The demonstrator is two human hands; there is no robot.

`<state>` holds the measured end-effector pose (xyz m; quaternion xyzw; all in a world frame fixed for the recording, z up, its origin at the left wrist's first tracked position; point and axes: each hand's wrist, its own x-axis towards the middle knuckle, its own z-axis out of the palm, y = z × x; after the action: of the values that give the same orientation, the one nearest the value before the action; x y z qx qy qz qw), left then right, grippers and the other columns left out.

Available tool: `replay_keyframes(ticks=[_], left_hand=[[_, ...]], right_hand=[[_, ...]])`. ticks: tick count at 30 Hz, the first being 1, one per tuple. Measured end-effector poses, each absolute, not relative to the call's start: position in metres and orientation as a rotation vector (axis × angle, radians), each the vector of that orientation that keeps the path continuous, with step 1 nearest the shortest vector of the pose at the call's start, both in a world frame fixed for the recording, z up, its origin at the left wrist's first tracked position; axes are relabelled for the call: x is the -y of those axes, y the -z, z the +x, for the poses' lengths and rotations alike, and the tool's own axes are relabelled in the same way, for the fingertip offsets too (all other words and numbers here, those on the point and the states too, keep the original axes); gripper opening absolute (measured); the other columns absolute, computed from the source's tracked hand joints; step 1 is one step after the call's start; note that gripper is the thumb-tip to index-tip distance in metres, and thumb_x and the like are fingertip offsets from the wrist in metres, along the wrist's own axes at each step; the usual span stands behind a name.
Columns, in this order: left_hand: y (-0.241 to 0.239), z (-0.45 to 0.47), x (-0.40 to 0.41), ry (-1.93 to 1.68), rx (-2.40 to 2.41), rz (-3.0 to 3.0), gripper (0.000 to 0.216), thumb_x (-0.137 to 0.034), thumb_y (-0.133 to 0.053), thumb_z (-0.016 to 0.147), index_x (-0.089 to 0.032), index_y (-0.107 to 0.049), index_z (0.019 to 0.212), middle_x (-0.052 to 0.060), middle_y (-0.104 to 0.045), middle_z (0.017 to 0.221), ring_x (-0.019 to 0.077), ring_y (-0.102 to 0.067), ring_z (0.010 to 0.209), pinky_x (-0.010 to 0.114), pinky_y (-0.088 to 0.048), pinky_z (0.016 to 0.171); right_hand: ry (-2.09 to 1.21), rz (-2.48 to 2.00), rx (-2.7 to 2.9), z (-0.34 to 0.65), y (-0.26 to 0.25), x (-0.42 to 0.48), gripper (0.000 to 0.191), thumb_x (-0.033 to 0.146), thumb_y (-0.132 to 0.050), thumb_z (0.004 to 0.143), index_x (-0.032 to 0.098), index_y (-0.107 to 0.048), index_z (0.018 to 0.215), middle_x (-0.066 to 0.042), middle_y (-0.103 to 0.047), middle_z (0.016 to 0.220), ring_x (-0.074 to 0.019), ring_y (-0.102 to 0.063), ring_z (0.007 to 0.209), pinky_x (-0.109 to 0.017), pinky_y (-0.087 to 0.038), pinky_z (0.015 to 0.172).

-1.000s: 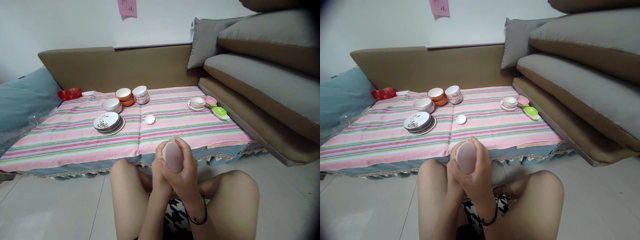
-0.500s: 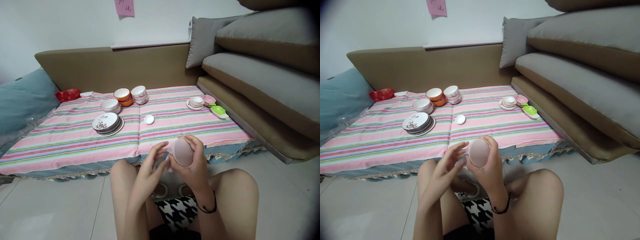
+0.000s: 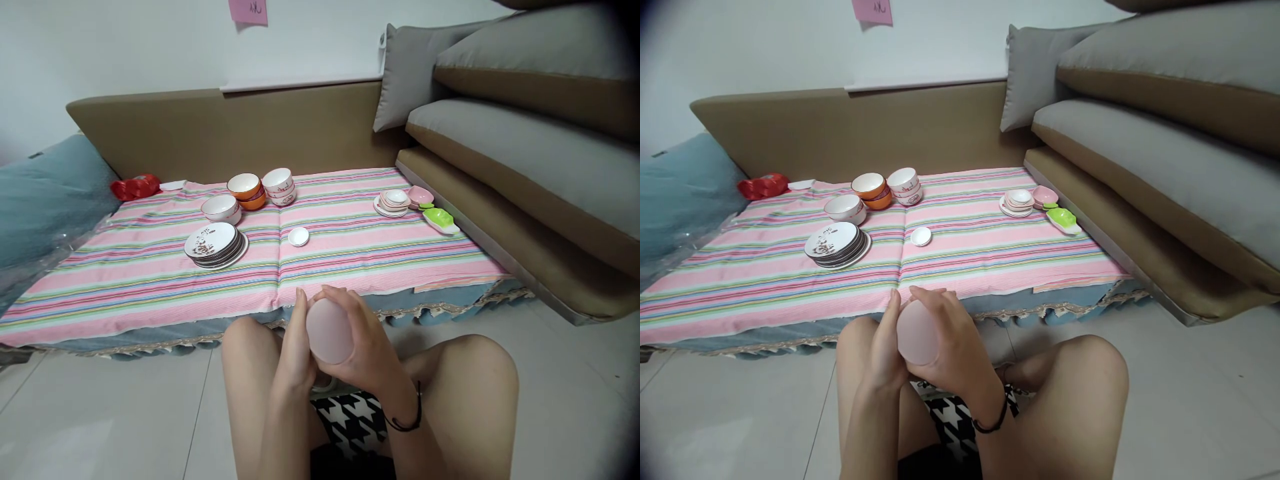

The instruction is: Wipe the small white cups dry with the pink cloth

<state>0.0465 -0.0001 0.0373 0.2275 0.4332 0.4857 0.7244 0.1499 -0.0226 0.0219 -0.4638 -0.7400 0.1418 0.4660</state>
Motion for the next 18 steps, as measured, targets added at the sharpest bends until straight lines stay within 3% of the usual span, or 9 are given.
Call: replay_keyframes(ticks=[4, 9, 18], left_hand=[[-0.038, 0.048, 0.0, -1.017, -0.935, 0.427, 0.05, -0.062, -0.051, 0.08, -0.015, -0.067, 0.086, 0.007, -0.068, 0.071, 0.0206, -0.063, 0.072, 0.025, -0.046, 0.059], [-0.029, 0.045, -0.002, -0.95, -0.895, 0.363, 0.034, -0.048, -0.059, 0.08, -0.015, -0.062, 0.075, 0.002, -0.061, 0.063, 0.0134, -0.056, 0.059, 0.023, -0.044, 0.057], [-0.029, 0.042, -0.001, -0.997, -0.872, 0.428, 0.026, -0.041, -0.065, 0.075, -0.015, -0.06, 0.072, 0.0, -0.06, 0.063, 0.0133, -0.054, 0.061, 0.024, -0.044, 0.058]], right_hand=[[-0.359, -1.128, 1.832, 0.154, -0.024, 0.024, 0.076, 0.02, -0.066, 0.066, 0.026, -0.032, 0.133, -0.007, -0.052, 0.126, -0.0241, -0.051, 0.113, -0.041, -0.045, 0.095], [-0.366, -1.115, 1.843, 0.155, -0.027, 0.025, 0.078, 0.019, -0.067, 0.063, 0.027, -0.033, 0.132, -0.004, -0.052, 0.128, -0.0259, -0.052, 0.112, -0.042, -0.044, 0.097], [-0.321, -1.124, 1.894, 0.155, -0.028, 0.026, 0.078, 0.022, -0.067, 0.064, 0.027, -0.032, 0.134, -0.005, -0.05, 0.132, -0.0285, -0.05, 0.114, -0.048, -0.039, 0.101]])
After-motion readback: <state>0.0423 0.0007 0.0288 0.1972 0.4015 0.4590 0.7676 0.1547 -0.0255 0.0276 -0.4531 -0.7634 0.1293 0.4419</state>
